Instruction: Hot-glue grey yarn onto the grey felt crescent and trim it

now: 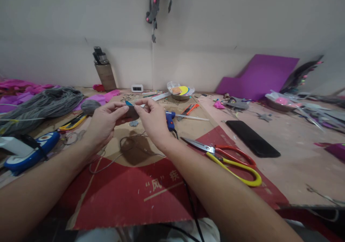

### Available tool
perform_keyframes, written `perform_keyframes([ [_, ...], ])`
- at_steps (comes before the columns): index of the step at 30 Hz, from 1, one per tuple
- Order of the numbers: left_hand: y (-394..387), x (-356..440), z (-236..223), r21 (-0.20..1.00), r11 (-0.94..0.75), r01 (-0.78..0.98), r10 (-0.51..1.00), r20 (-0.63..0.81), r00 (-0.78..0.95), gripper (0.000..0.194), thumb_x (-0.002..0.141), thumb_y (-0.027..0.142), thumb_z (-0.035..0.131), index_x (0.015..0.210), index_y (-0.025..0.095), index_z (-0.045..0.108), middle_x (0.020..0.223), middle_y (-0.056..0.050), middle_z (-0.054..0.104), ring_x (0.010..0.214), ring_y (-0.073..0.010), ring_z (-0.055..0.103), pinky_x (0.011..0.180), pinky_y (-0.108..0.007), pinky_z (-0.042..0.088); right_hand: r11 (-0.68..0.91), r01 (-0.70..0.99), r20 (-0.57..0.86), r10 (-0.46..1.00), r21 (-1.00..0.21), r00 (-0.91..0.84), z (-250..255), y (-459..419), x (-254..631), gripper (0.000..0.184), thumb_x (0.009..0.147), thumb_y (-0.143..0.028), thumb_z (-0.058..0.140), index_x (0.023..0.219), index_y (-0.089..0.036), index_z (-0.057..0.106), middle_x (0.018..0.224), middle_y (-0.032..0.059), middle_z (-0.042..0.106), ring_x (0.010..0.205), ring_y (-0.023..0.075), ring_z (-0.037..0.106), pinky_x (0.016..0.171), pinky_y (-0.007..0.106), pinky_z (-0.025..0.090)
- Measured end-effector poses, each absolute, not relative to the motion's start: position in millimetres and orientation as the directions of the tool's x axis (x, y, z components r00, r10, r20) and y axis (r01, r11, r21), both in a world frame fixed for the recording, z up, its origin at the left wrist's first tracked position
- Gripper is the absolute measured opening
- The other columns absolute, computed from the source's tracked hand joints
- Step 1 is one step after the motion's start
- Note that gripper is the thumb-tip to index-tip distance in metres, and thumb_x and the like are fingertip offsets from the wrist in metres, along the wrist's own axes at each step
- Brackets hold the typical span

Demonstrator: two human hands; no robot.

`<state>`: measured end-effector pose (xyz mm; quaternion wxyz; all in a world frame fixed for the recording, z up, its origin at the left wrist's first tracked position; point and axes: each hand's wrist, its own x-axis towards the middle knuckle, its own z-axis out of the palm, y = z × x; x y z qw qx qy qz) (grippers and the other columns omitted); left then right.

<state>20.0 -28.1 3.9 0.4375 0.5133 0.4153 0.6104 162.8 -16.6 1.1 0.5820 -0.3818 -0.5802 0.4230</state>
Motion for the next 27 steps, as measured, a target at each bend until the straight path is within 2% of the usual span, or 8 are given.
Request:
perform_keyframes([
  [10,-30.7,21.4,5.2,0.961,-0.192,-0.199,0.981,0.191,-0.023,0.024,0.069,0.035,0.080,0.079,0.017,0.067,0.082,-0.002,0.069,0.075,-0.0147,0.067,0.067,-0.028,0.059,0.260,-0.154,0.269,0.962,-0.953,-0.044,1.2,-14.5,162.0,0.014,0.073,-0.032,0.066,0.079,-0.020,0.065,0.064,-0.0053,0.052,0.050,0.0070,0.031,0.047,0.025,0.023],
  [16,-32.5,27.1,6.4,0.952,-0.116,-0.283,0.993,0.115,-0.020,0.017,0.070,0.027,0.076,0.079,0.017,0.065,0.079,-0.001,0.067,0.070,-0.0128,0.065,0.063,-0.028,0.060,0.236,-0.169,0.245,0.969,-0.957,-0.037,-0.6,-14.9,161.7,0.015,0.070,-0.033,0.066,0.075,-0.020,0.063,0.061,-0.0062,0.050,0.049,0.0069,0.031,0.048,0.024,0.025],
  [24,-33.5,28.6,3.7,0.946,-0.093,-0.310,0.994,0.107,0.028,0.019,0.069,0.030,0.077,0.078,0.015,0.069,0.081,-0.003,0.068,0.071,-0.0128,0.064,0.066,-0.027,0.060,0.179,-0.195,0.193,0.980,-0.964,-0.052,-5.7,-9.8,161.6,0.013,0.065,-0.030,0.065,0.068,-0.021,0.056,0.054,-0.0080,0.043,0.047,0.0069,0.029,0.046,0.024,0.024],
  [27,-34.2,28.9,4.8,0.944,-0.089,-0.319,0.995,0.099,0.013,0.019,0.068,0.028,0.078,0.079,0.015,0.069,0.081,-0.003,0.068,0.072,-0.0127,0.064,0.065,-0.026,0.059,0.191,-0.205,0.207,0.976,-0.960,-0.059,-4.7,-12.7,160.9,0.013,0.065,-0.030,0.066,0.068,-0.021,0.057,0.057,-0.0073,0.046,0.048,0.0069,0.031,0.047,0.024,0.025],
])
